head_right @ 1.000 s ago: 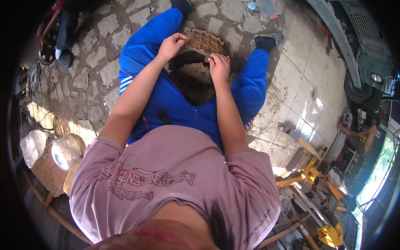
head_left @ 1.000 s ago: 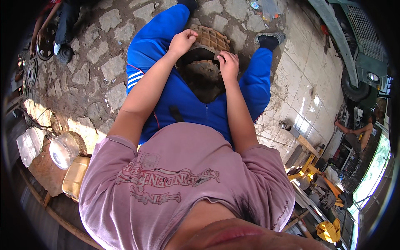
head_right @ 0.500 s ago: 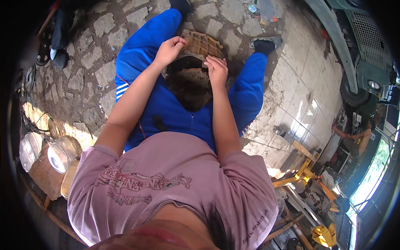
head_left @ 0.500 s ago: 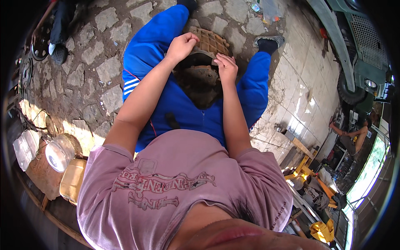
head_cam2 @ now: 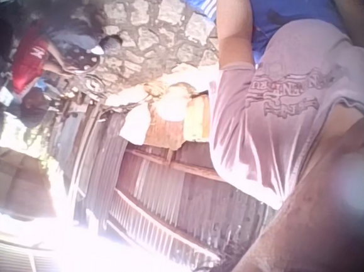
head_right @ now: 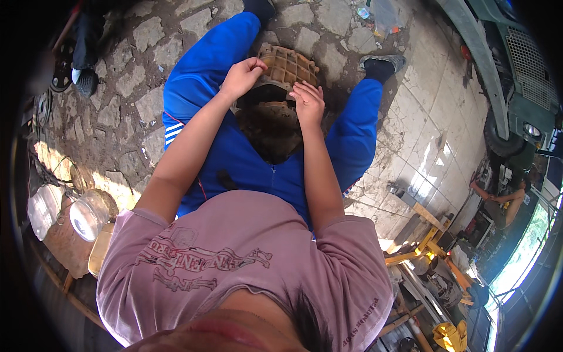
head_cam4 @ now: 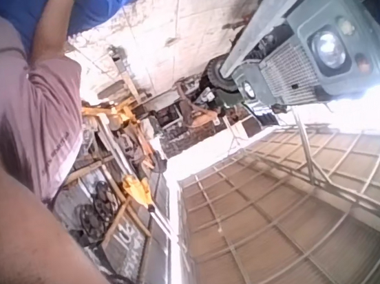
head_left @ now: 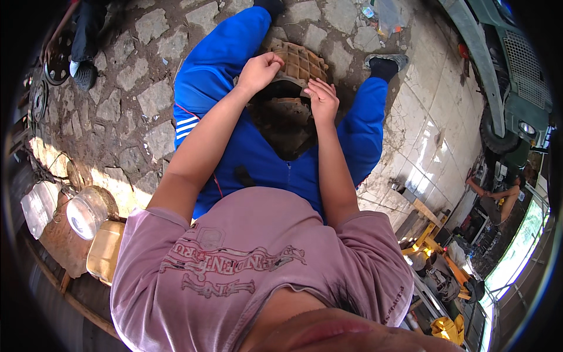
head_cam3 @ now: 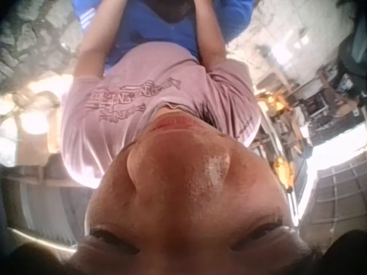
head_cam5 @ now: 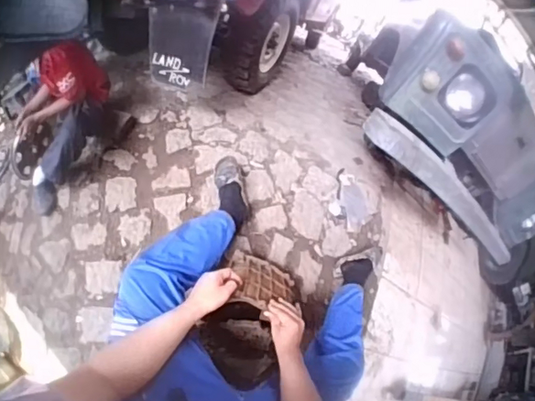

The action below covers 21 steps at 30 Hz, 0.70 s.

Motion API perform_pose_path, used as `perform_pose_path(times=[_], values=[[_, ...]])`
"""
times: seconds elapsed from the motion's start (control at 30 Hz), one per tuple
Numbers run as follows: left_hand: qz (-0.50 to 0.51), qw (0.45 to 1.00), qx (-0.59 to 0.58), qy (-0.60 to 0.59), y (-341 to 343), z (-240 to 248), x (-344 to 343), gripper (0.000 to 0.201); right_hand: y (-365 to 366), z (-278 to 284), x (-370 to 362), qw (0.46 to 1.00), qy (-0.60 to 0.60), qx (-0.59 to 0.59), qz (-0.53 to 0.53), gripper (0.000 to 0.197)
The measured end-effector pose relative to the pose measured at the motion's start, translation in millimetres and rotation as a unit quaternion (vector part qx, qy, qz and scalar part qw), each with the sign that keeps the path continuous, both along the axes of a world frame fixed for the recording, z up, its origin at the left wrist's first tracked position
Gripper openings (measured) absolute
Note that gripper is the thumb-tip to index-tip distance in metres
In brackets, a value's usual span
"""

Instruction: The person sits on the ground and repeatedly rubs a small metal part with a grid pattern using both hands. The person continues this repetitive rubbing motion throughout the clip without changing the object or method.

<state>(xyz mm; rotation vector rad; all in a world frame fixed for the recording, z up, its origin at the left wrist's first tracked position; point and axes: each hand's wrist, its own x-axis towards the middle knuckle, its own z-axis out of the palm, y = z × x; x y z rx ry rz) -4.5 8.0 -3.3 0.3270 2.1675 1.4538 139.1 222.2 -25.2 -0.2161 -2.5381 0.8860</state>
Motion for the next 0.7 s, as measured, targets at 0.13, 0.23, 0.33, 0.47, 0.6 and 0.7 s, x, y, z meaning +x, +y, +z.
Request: perform_pose_path(times=[0.13,0.23,0.33,0.47,0.6,0.7], values=[[-0.013,0.999,-0.043,0.014,1,3,-2,0.024,-3,2,4,0.998,-0.037,-0.015,-0.046,0.013],[-0.001,0.999,-0.031,0.035,1,-7,1,0.026,11,3,12,0.998,-0.036,0.021,-0.043,0.01],[-0.005,0.996,-0.058,0.061,2,-10,-5,0.03,2,-2,3,1.0,-0.007,0.001,-0.028,0.009],[-0.016,0.988,-0.133,0.08,2,-1,-4,0.043,-4,-1,0,0.999,-0.029,0.003,-0.038,0.011],[-0.022,0.982,-0.179,0.052,-4,-6,-8,0.053,18,3,16,0.996,-0.065,0.005,-0.058,0.011],[-0.026,0.98,-0.191,0.049,-1,-4,-8,0.064,19,0,15,0.996,-0.07,-0.004,-0.054,0.014]])
